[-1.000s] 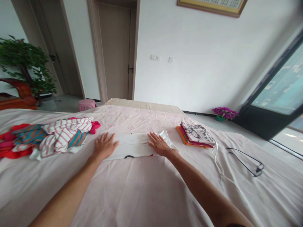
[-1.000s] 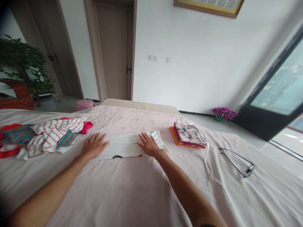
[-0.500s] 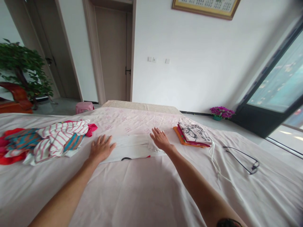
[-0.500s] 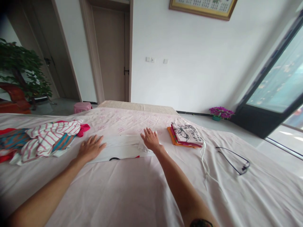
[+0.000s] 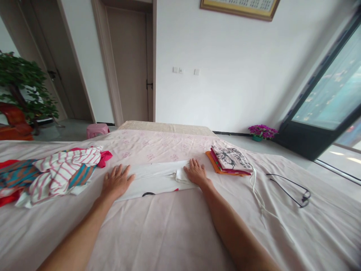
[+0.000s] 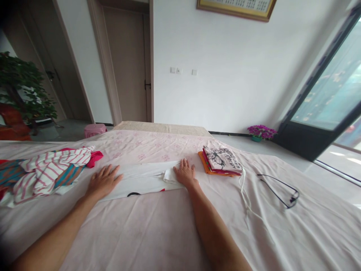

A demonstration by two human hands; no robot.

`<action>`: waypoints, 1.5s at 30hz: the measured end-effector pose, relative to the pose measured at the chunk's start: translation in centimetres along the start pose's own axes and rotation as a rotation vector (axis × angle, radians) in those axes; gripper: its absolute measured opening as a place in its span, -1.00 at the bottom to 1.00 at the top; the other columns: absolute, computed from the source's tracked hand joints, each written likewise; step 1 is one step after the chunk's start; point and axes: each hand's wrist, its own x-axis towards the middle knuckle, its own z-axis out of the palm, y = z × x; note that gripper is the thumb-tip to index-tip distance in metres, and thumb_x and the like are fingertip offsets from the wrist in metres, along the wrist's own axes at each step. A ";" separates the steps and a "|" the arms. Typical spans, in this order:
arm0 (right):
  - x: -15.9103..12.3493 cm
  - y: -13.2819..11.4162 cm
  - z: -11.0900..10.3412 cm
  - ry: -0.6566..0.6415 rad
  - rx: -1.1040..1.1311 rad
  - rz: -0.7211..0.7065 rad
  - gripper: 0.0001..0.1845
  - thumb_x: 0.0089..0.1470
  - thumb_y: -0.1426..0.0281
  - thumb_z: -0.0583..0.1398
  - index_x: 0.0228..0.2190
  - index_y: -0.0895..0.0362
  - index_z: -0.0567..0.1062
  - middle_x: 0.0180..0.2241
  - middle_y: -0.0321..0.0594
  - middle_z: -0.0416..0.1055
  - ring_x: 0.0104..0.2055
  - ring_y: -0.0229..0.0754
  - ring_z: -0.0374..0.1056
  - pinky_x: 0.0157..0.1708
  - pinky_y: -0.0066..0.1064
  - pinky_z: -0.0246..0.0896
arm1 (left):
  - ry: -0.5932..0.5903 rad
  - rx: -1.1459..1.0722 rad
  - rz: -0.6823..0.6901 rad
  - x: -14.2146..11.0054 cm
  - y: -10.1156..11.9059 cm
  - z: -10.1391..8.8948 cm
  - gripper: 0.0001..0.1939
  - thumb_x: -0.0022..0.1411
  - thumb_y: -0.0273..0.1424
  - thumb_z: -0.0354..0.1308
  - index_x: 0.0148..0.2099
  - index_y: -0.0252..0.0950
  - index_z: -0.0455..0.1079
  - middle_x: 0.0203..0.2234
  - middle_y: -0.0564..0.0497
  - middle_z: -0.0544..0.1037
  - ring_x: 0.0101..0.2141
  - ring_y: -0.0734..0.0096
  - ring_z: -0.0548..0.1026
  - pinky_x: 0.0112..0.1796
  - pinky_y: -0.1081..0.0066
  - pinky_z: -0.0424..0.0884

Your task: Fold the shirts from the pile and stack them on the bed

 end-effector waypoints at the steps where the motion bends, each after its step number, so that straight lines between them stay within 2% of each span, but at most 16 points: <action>1: -0.2 0.2 -0.2 0.023 0.011 0.020 -0.24 0.30 0.06 -0.16 0.33 0.29 0.05 0.38 0.10 -0.10 0.42 0.06 -0.21 0.29 0.06 -0.26 | 0.001 0.000 0.001 0.0 0.0 0.0 -0.32 0.35 -0.01 -0.25 0.39 -0.16 0.09 0.36 -0.20 0.14 0.33 -0.07 0.06 0.18 -0.10 0.05; 6: -0.6 1.5 -1.5 0.115 0.076 0.104 -0.49 0.29 0.26 -0.09 0.17 0.08 0.35 0.16 -0.02 0.34 0.18 0.01 0.23 0.13 -0.18 0.08 | 0.001 0.006 0.006 0.0 0.0 0.0 -0.33 0.35 -0.04 -0.27 0.39 -0.19 0.11 0.35 -0.19 0.15 0.32 -0.05 0.07 0.17 -0.08 0.06; 10: -0.1 2.7 -2.2 0.166 0.102 0.207 -0.52 0.26 0.30 -0.08 0.07 0.01 0.47 0.03 -0.07 0.45 0.08 0.02 0.32 0.00 -0.23 0.19 | -0.004 0.024 0.006 0.2 0.0 0.1 -0.34 0.35 -0.04 -0.28 0.38 -0.19 0.12 0.35 -0.17 0.15 0.31 -0.03 0.09 0.17 -0.06 0.07; 15: 1.7 3.4 -2.4 0.152 0.180 0.248 -0.55 0.25 0.22 -0.05 -0.06 0.00 0.57 -0.03 -0.12 0.50 0.04 0.00 0.36 -0.04 -0.26 0.23 | 0.010 0.046 0.012 0.3 0.0 0.4 -0.35 0.35 -0.05 -0.26 0.37 -0.18 0.14 0.33 -0.17 0.18 0.30 -0.02 0.11 0.16 -0.02 0.08; 18: 3.0 3.1 -2.5 0.104 0.213 0.313 -0.53 0.23 0.12 -0.03 -0.10 0.00 0.58 -0.04 -0.11 0.51 0.02 0.02 0.39 -0.06 -0.21 0.25 | 0.020 0.043 0.013 0.3 -0.1 0.4 -0.36 0.36 -0.06 -0.26 0.36 -0.18 0.15 0.33 -0.15 0.19 0.29 -0.02 0.12 0.16 -0.01 0.09; 21: 4.2 2.8 -2.5 0.110 0.208 0.322 -0.51 0.21 0.07 -0.01 -0.13 0.02 0.59 -0.05 -0.07 0.51 0.03 0.04 0.38 -0.03 -0.17 0.22 | 0.033 0.052 0.023 0.3 -0.1 0.4 -0.37 0.36 -0.06 -0.25 0.35 -0.18 0.16 0.31 -0.14 0.22 0.28 -0.01 0.14 0.16 0.01 0.11; 27: 5.0 3.0 -1.8 0.126 0.204 0.347 -0.61 0.13 0.23 0.05 -0.15 0.04 0.59 -0.07 -0.08 0.51 0.02 0.02 0.38 -0.04 -0.21 0.22 | 0.045 0.062 0.031 0.3 -0.1 0.3 -0.39 0.36 -0.08 -0.22 0.34 -0.19 0.18 0.31 -0.15 0.23 0.27 0.01 0.15 0.16 0.05 0.12; 31: 4.7 3.2 -1.5 0.145 0.208 0.358 -0.63 0.13 0.25 0.05 -0.14 0.03 0.56 -0.06 -0.11 0.49 0.01 0.01 0.37 -0.04 -0.23 0.21 | 0.043 0.055 0.028 0.3 -0.1 0.2 -0.39 0.37 -0.08 -0.23 0.34 -0.19 0.19 0.30 -0.15 0.24 0.27 0.03 0.15 0.16 0.05 0.11; 33: 4.5 2.9 -1.4 0.191 0.182 0.336 -0.65 0.14 0.30 0.06 -0.10 0.03 0.53 -0.05 -0.12 0.48 0.02 -0.01 0.34 -0.01 -0.24 0.17 | 0.044 0.063 0.029 0.2 0.0 0.1 -0.40 0.37 -0.09 -0.24 0.34 -0.19 0.18 0.30 -0.15 0.23 0.27 0.03 0.16 0.15 0.05 0.12; 36: 4.4 2.4 -1.4 0.272 0.084 0.224 -0.65 0.17 0.37 0.07 -0.02 0.05 0.47 -0.01 -0.07 0.45 0.06 -0.02 0.28 0.04 -0.24 0.07 | 0.043 0.075 0.030 0.1 0.0 0.0 -0.40 0.38 -0.11 -0.26 0.35 -0.19 0.16 0.31 -0.15 0.23 0.27 0.02 0.15 0.14 0.04 0.12; 38: 4.4 2.3 -1.5 0.254 0.035 0.164 -0.68 0.22 0.38 0.05 -0.04 0.05 0.47 -0.02 -0.06 0.45 0.05 -0.02 0.27 0.05 -0.23 0.04 | 0.036 0.069 0.029 0.1 0.0 0.0 -0.40 0.38 -0.11 -0.26 0.35 -0.19 0.16 0.31 -0.15 0.22 0.28 0.00 0.14 0.14 0.02 0.12; 41: 4.4 2.4 -2.1 0.201 0.018 0.163 -0.70 0.25 0.34 0.04 -0.09 0.07 0.50 -0.06 -0.04 0.46 0.03 0.02 0.28 0.03 -0.20 0.04 | 0.024 0.042 0.015 0.2 0.0 0.1 -0.38 0.38 -0.09 -0.27 0.36 -0.18 0.15 0.33 -0.14 0.20 0.29 -0.03 0.11 0.15 -0.03 0.10; 45: 3.6 1.8 -2.8 0.238 -0.008 0.097 -0.60 0.30 0.29 -0.01 0.07 0.11 0.42 0.10 0.02 0.38 0.19 0.06 0.16 0.15 -0.15 -0.05 | 0.005 -0.003 -0.003 0.3 0.0 0.4 -0.37 0.37 -0.08 -0.26 0.38 -0.18 0.12 0.35 -0.15 0.15 0.31 -0.07 0.07 0.17 -0.10 0.04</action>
